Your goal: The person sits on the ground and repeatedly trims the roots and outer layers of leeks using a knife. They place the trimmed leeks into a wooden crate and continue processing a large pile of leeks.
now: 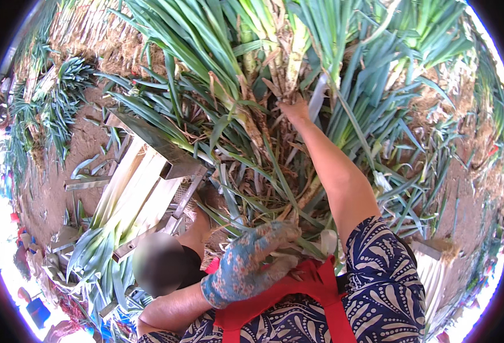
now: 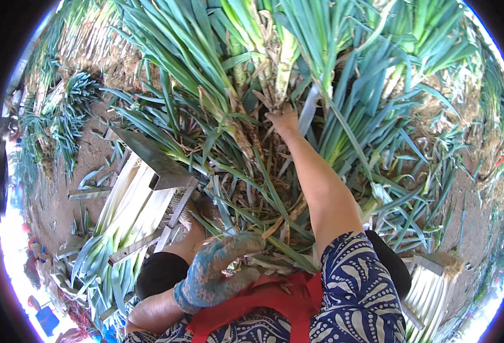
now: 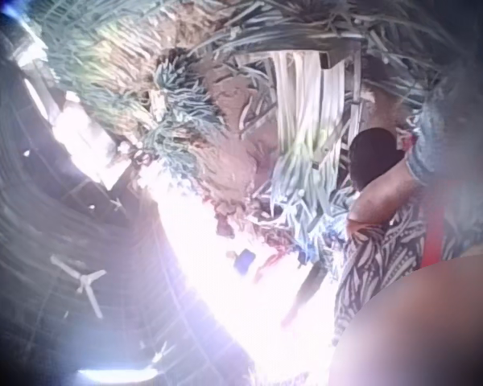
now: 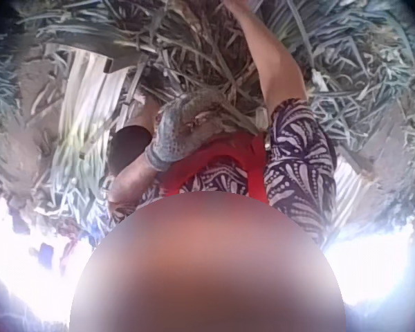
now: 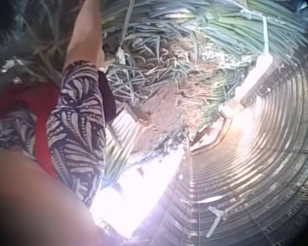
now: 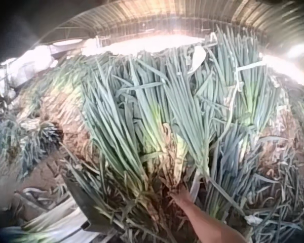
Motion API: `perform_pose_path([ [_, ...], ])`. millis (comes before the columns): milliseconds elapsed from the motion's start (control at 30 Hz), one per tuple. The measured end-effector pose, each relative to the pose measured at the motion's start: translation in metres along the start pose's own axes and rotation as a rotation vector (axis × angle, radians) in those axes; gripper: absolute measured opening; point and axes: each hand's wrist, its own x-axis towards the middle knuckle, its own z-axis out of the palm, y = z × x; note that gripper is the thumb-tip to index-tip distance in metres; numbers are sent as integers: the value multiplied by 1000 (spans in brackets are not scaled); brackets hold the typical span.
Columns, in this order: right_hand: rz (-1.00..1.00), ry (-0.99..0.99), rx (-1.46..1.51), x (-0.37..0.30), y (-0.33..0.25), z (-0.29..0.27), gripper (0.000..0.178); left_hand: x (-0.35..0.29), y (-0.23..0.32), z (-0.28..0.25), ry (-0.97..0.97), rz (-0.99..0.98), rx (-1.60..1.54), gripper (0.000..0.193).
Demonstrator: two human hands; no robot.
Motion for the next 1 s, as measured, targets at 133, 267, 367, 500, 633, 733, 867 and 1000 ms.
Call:
perform_pose_path([
  [133, 135, 38, -130, 15, -3, 13, 85, 4, -1, -13, -22, -34, -17, 38],
  [267, 112, 149, -109, 16, -2, 15, 90, 4, -2, -12, -38, -121, -90, 40],
  [367, 213, -161, 59, 19, -3, -1, 89, 5, -3, -9, -4, -86, -156, 40],
  [500, 41, -439, 220, 6, 4, -37, 72, 7, -3, -9, -57, -60, -91, 36],
  [633, 46, -714, 524, -40, 25, -57, 66, 7, 2, -5, -36, -49, -64, 36],
  [733, 175, -775, 435, -89, 60, -71, 88, 5, 2, 3, -11, -120, -136, 37],
  [867, 315, -734, 620, -153, 112, -68, 48, -1, -9, 15, 21, 26, 105, 35],
  [1000, 421, -385, 499, -186, 140, -51, 38, -9, -22, 29, -35, 68, -5, 39],
])
